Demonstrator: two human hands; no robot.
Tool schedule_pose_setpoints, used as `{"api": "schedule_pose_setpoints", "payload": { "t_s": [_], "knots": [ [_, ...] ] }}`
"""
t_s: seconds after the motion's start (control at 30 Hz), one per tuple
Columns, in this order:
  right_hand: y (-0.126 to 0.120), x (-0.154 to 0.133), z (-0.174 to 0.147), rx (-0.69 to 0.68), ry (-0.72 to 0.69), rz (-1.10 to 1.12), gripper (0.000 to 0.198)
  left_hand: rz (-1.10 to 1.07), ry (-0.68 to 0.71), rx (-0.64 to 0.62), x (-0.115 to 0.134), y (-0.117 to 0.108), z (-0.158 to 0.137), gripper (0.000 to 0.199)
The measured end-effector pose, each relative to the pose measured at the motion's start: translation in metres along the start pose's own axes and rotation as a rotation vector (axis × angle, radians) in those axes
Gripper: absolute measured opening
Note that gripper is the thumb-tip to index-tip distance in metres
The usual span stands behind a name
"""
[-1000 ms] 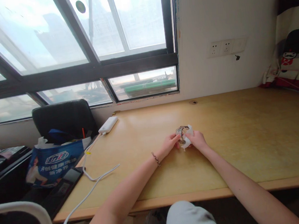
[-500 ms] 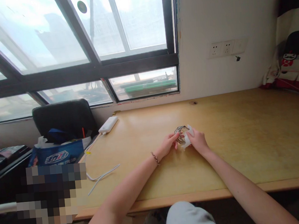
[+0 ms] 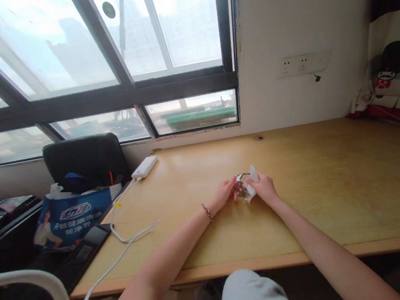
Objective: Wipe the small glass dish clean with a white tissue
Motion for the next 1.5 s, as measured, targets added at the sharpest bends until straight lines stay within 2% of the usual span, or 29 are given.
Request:
{"api": "schedule_pose_setpoints", "payload": {
  "t_s": [0.23, 0.37, 0.53, 0.8, 1.03, 1.17, 1.4, 1.5],
  "knots": [
    [-0.001, 0.005, 0.000, 0.051, -0.032, -0.092, 0.031, 0.162, 0.069, -0.080, 0.010, 0.015, -0.006, 0.052],
    [0.004, 0.004, 0.000, 0.000, -0.014, -0.060, 0.029, 0.122, 0.042, -0.065, 0.012, 0.011, -0.005, 0.051],
    [0.002, 0.004, 0.000, 0.013, 0.003, -0.146, 0.046, 0.028, 0.017, -0.049, 0.010, 0.006, -0.003, 0.060],
    [-0.005, -0.018, -0.008, 0.038, -0.152, -0.138, 0.035, -0.058, -0.017, -0.029, 0.004, 0.005, 0.000, 0.066],
    [0.001, -0.014, -0.005, 0.000, -0.112, -0.108, 0.034, 0.034, -0.037, 0.041, -0.006, -0.005, 0.001, 0.066],
    [0.004, -0.012, -0.005, -0.022, -0.131, -0.089, 0.030, 0.075, 0.011, -0.013, 0.000, 0.002, 0.000, 0.065],
    [-0.008, -0.006, -0.004, 0.083, -0.069, -0.051, 0.029, 0.188, 0.111, -0.062, 0.014, 0.017, -0.008, 0.048],
    [-0.009, -0.007, -0.003, 0.085, -0.062, -0.023, 0.029, 0.204, 0.124, -0.075, 0.016, 0.020, -0.009, 0.048]
  ]
}}
Point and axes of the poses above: each hand's wrist, its own z-axis towards the middle knuckle, its own y-axis out of the palm, x = y × z, the point moved 8 cm from there along z, towards the middle knuckle
